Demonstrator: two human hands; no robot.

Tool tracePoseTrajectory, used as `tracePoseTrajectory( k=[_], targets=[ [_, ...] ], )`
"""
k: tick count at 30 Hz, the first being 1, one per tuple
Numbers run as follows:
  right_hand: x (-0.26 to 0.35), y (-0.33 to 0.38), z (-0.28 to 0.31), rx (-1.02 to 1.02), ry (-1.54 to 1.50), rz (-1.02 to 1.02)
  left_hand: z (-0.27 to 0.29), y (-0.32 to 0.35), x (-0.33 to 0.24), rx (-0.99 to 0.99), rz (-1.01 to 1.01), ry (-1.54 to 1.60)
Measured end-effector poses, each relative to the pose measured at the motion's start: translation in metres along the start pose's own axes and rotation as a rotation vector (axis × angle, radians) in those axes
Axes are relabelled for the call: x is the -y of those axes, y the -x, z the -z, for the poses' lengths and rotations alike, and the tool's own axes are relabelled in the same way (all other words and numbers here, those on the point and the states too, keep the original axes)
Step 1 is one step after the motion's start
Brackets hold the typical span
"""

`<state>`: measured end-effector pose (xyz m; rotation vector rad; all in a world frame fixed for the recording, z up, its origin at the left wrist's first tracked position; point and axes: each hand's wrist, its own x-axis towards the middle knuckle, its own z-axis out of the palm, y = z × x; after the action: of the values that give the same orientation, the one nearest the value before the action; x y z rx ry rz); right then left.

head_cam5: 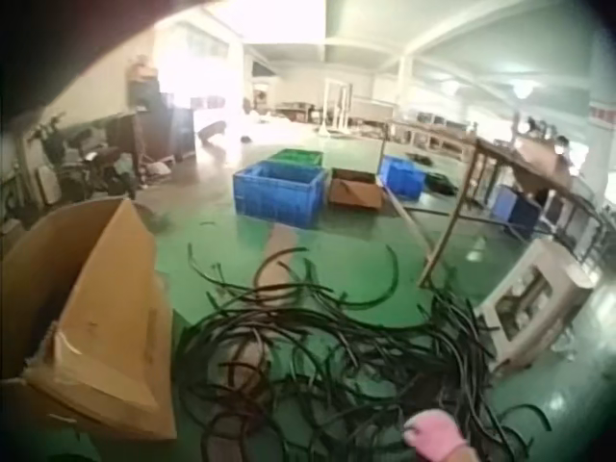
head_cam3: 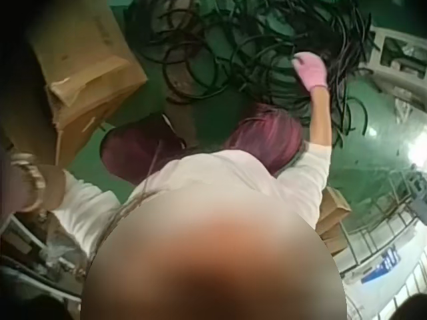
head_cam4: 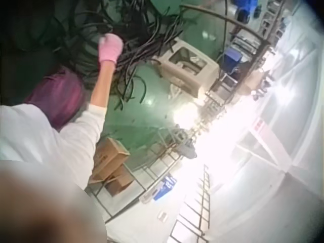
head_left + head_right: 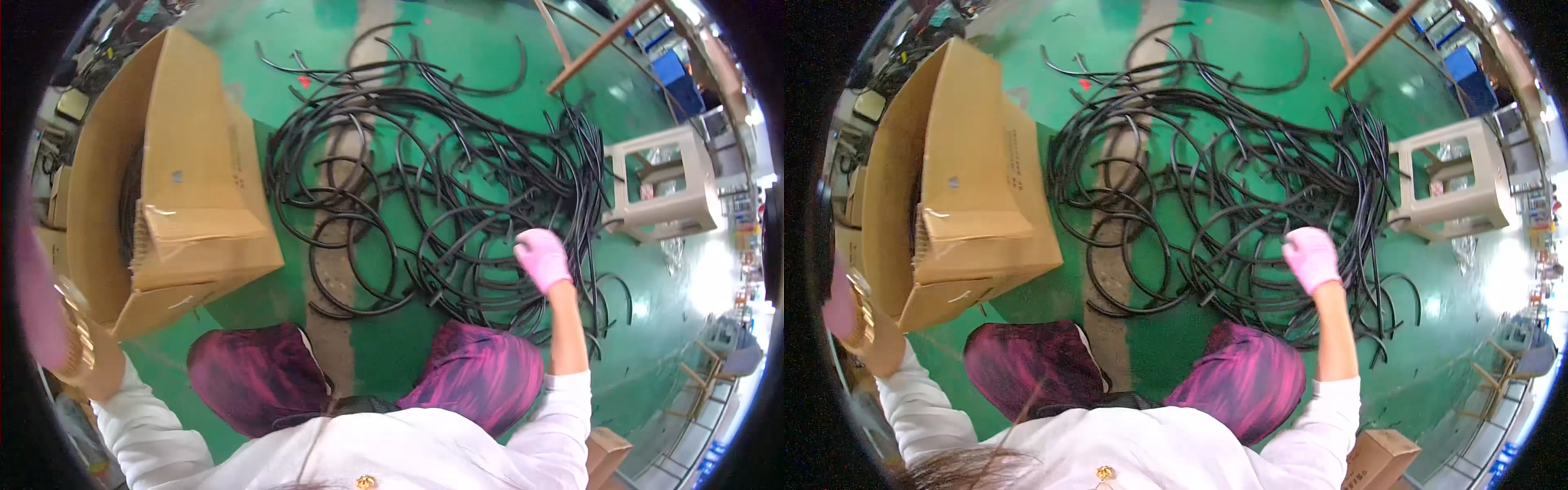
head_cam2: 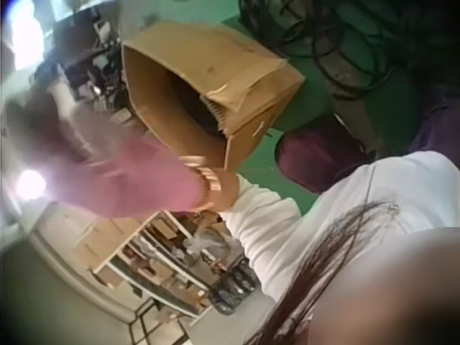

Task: Picking up black cables from the floor and coiling them into a cardboard box.

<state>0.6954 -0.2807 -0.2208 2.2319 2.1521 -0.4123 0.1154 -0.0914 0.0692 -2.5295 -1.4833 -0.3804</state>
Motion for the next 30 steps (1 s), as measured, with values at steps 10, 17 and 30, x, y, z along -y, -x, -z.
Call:
tracePoseTrajectory(
  k=[10, 17, 30],
  targets=[
    [0.000, 0.047, -0.167, 0.274, 0.014, 0.149, -0.175, 0.018, -0.273, 0.664, -0.650, -0.149],
    [-0.021, 0.052, -0.025, -0.266, -0.529, -0.495, -0.256, 0.033, -0.300, 0.736, -0.737, 0.121],
    [-0.045, -0.027, -0.109, 0.048, -1.434, -0.737, -0.475, 0.025, -0.386, 0.702, 0.129, 0.515]
  ],
)
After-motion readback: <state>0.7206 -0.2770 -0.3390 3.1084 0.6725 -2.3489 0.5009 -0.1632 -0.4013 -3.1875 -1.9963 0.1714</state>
